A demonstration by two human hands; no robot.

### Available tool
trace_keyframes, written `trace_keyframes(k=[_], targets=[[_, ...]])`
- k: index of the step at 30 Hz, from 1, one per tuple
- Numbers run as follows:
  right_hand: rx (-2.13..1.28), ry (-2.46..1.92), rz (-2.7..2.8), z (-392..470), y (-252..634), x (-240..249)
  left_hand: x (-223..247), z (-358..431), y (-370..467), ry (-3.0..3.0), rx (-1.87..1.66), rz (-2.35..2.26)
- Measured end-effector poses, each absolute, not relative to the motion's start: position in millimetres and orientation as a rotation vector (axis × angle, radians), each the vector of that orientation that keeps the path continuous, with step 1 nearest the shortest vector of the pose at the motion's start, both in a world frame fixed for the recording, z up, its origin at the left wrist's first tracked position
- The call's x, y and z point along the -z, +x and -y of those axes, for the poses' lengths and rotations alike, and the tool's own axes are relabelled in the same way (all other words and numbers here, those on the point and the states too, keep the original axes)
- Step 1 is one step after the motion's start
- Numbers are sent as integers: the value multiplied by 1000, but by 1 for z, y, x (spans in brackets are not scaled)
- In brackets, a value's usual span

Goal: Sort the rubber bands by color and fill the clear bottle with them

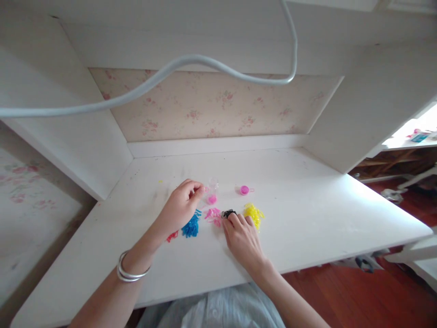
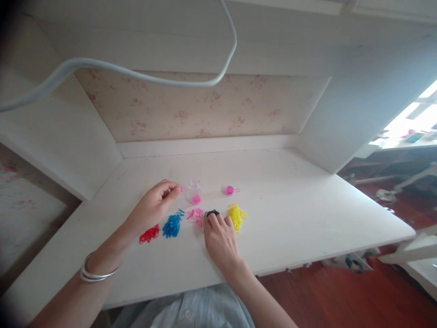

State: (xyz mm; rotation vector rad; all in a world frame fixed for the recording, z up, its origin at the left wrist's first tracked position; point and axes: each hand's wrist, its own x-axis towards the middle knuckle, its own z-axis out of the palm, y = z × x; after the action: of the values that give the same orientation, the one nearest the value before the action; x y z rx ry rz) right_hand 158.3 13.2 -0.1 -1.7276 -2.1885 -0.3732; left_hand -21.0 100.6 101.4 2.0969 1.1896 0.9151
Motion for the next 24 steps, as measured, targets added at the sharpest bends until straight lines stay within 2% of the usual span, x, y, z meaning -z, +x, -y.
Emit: trace_keyframes(k=[24], targets=[[123, -1586, 1857, -4, 167, 4, -102, -148, 11, 2131, -743, -1291]])
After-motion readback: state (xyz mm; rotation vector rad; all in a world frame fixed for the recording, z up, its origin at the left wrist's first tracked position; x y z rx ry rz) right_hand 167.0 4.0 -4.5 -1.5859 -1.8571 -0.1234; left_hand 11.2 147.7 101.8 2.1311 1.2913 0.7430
